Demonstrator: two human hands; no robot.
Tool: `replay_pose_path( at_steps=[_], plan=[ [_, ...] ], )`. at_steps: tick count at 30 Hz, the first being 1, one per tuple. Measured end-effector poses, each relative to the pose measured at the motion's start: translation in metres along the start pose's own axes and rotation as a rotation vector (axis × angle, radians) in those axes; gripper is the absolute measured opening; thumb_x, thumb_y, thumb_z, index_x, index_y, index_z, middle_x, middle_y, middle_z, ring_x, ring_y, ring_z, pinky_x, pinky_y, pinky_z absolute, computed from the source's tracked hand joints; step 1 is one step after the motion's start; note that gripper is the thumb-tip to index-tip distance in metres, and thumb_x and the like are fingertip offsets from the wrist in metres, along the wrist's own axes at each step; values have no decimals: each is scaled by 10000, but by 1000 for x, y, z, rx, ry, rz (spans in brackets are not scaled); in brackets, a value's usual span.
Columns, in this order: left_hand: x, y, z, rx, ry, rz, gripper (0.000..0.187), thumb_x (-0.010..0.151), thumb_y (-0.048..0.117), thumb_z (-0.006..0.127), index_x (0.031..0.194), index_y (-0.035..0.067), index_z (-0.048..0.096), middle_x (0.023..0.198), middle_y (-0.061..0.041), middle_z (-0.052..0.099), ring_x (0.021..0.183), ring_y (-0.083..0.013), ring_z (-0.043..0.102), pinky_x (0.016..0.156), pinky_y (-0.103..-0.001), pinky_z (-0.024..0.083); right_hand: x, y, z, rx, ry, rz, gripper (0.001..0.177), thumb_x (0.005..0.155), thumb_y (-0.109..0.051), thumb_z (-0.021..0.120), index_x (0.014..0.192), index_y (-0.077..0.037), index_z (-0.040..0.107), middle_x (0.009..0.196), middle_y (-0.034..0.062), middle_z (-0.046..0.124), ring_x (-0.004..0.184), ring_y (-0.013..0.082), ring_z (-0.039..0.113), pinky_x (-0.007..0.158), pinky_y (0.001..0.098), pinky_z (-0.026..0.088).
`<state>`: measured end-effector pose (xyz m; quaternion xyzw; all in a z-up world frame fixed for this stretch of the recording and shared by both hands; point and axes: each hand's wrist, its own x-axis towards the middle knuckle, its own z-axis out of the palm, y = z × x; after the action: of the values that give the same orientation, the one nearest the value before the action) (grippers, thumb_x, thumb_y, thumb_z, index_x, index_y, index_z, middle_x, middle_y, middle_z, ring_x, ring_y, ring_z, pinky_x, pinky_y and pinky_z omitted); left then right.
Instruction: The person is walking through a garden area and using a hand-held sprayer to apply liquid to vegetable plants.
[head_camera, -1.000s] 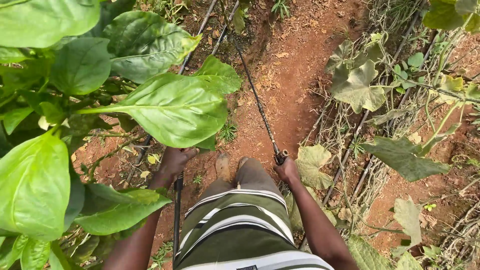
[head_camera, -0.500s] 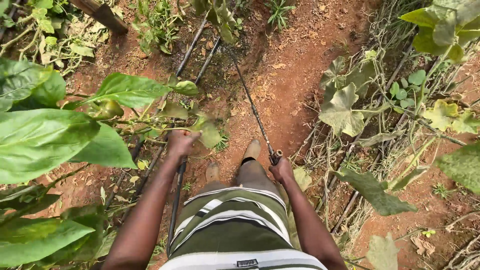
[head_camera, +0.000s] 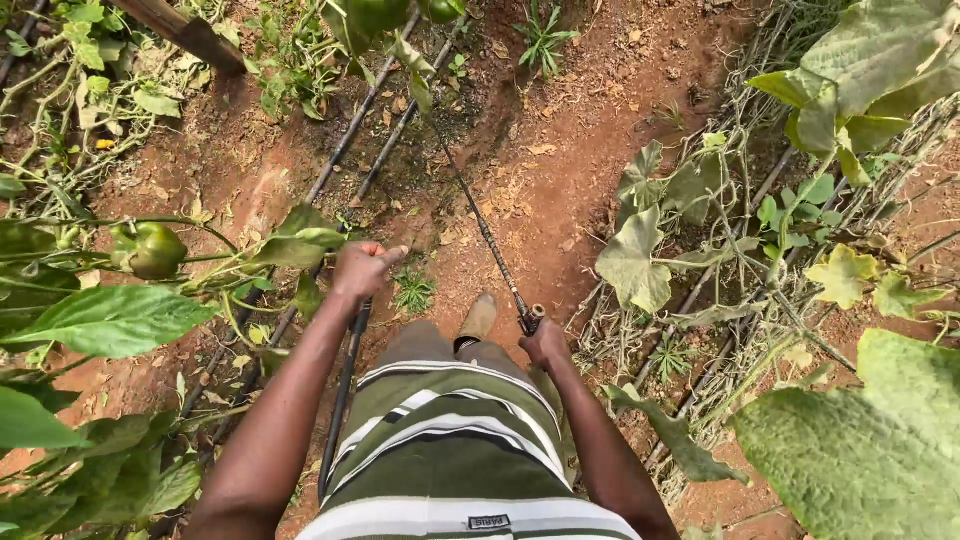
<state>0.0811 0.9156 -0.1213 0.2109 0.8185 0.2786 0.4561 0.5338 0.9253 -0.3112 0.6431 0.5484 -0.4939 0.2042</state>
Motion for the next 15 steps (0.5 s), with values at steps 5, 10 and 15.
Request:
replay_pose_path(
  at_steps=[5, 10, 15],
  plan=[
    [8, 22, 23, 74, 0, 75, 408, 944, 374, 929, 682, 144, 716, 564, -23, 575, 562, -174, 515, 593, -318, 369, -55, -46, -71, -53, -8, -37, 621, 885, -384, 917, 1290, 76, 822, 1312, 354, 822, 1344, 523, 757, 1120, 646, 639],
    [30, 42, 44, 126, -12, 65, 408, 903, 458, 949, 650, 209, 748, 502, 5, 596, 475, -148, 545, 536, -293, 403, -48, -40, -78, -10, -5, -35, 726, 882, -367, 970, 1337, 118, 678, 1289, 349, 822, 1343, 504, 763, 1114, 627, 640],
    [18, 106, 34, 52, -108, 53, 367, 1066, 292, 855, 744, 149, 754, 525, -26, 604, 423, -139, 516, 499, -250, 395, -79, -78, -120, 69, -29, -46, 640, 899, -321, 959, 1327, 106, 750, 1263, 339, 842, 1338, 503, 769, 1111, 628, 654]
  ],
)
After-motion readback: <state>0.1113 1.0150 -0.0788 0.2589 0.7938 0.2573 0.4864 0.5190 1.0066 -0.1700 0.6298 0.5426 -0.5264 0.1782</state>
